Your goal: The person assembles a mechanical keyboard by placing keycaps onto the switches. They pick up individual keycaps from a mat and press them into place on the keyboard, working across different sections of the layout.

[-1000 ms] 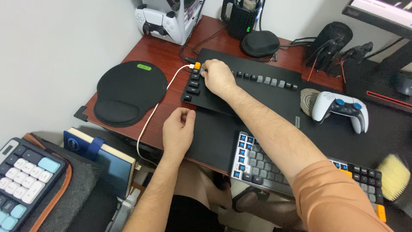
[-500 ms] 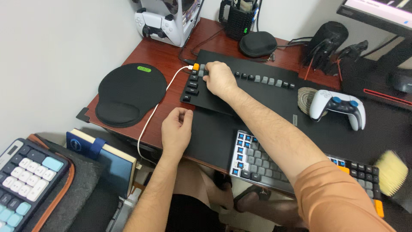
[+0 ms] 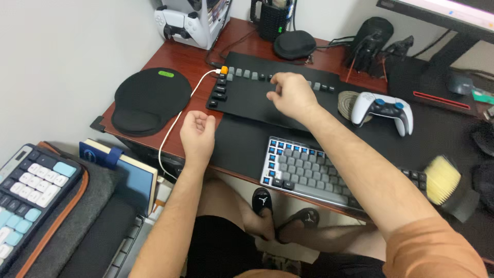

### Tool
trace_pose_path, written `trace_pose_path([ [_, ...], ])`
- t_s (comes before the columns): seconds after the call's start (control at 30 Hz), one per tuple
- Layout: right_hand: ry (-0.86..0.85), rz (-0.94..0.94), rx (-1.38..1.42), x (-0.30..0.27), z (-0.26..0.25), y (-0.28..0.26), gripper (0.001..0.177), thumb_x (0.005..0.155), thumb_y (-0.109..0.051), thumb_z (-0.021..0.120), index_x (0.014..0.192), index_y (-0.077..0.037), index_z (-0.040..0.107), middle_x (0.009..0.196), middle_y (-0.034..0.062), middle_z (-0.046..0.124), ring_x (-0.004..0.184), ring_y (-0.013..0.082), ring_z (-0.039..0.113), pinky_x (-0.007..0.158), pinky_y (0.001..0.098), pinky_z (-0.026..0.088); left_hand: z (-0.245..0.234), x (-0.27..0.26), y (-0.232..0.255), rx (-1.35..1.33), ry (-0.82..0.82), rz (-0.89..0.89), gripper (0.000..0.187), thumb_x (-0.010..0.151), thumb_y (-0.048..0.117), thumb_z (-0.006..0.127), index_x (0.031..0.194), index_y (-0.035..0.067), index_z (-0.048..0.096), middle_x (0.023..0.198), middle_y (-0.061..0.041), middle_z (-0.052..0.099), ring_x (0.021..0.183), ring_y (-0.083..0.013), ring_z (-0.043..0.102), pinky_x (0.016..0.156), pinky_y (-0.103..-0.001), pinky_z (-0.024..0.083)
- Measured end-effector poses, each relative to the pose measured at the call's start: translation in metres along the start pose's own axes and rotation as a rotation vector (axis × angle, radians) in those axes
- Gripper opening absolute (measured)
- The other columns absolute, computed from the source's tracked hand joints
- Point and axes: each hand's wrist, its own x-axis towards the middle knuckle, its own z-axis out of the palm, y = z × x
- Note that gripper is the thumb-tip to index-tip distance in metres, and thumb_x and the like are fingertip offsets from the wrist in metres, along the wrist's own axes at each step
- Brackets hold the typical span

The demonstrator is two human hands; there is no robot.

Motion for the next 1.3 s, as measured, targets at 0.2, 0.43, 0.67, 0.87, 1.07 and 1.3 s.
trace_pose_path([
  [0.2, -0.064, -0.007, -0.057, -0.039, -0.02, 0.005, 0.03, 0.082, -0.018, 0.081, 0.107, -0.002, 0.073, 0.087, 0.0094, 0.073, 0.083, 0.0257, 0.072, 0.076, 0.0382, 0.057, -0.002, -0.002, -0.012, 0.04, 0.081, 0.017, 0.006, 0.096, 0.005, 0.064, 0.098, 0.003, 0.059, 0.085, 0.001, 0.062, 0.072, -0.0072, 0.058, 0.065, -0.024, 0.05],
  [0.43, -0.112, -0.047, -0.012, -0.064, -0.036, -0.008, 0.029, 0.083, -0.017, 0.079, 0.106, -0.002, 0.073, 0.088, 0.0105, 0.073, 0.082, 0.0254, 0.073, 0.076, 0.0383, 0.058, 0.006, 0.0, 0.016, 0.324, 0.064, 0.386, 0.015, 0.09, 0.003, 0.071, 0.102, -0.001, 0.063, 0.094, -0.008, 0.061, 0.084, -0.0225, 0.062, 0.078, -0.036, 0.053],
  [0.67, -0.109, -0.168, -0.012, -0.131, -0.057, -0.012, 0.016, 0.079, -0.014, 0.079, 0.09, -0.003, 0.075, 0.083, 0.0136, 0.07, 0.082, 0.033, 0.069, 0.074, 0.0433, 0.055, 0.055, -0.074, 0.095, 0.363, -0.5, 0.189, 0.018, 0.09, 0.016, 0.064, 0.096, 0.002, 0.074, 0.09, -0.016, 0.072, 0.083, -0.0298, 0.071, 0.075, -0.04, 0.056],
  [0.87, -0.063, -0.218, -0.06, -0.151, -0.039, -0.004, 0.022, 0.079, -0.017, 0.079, 0.095, -0.003, 0.076, 0.089, 0.0155, 0.069, 0.09, 0.0364, 0.067, 0.081, 0.046, 0.054, 0.083, -0.093, 0.099, 0.504, -0.567, 0.27, 0.027, 0.092, 0.017, 0.052, 0.096, -0.001, 0.072, 0.091, -0.024, 0.071, 0.089, -0.0417, 0.068, 0.084, -0.051, 0.053],
  [1.07, -0.016, -0.22, -0.078, -0.153, -0.018, -0.003, 0.022, 0.078, -0.016, 0.079, 0.095, -0.004, 0.078, 0.093, 0.0139, 0.07, 0.097, 0.0354, 0.066, 0.086, 0.0449, 0.054, 0.082, -0.095, 0.095, 0.592, -0.687, 0.226, 0.028, 0.091, 0.017, 0.051, 0.091, -0.001, 0.072, 0.086, -0.025, 0.07, 0.084, -0.0427, 0.068, 0.08, -0.053, 0.052],
  [1.3, -0.009, -0.087, -0.123, -0.152, -0.01, -0.011, 0.015, 0.078, -0.014, 0.078, 0.09, -0.004, 0.077, 0.095, 0.0135, 0.069, 0.099, 0.0353, 0.066, 0.086, 0.0459, 0.053, 0.088, -0.083, 0.087, 0.597, -0.805, 0.155, 0.03, 0.09, 0.021, 0.053, 0.083, -0.002, 0.071, 0.082, -0.026, 0.07, 0.083, -0.0433, 0.069, 0.078, -0.052, 0.053],
])
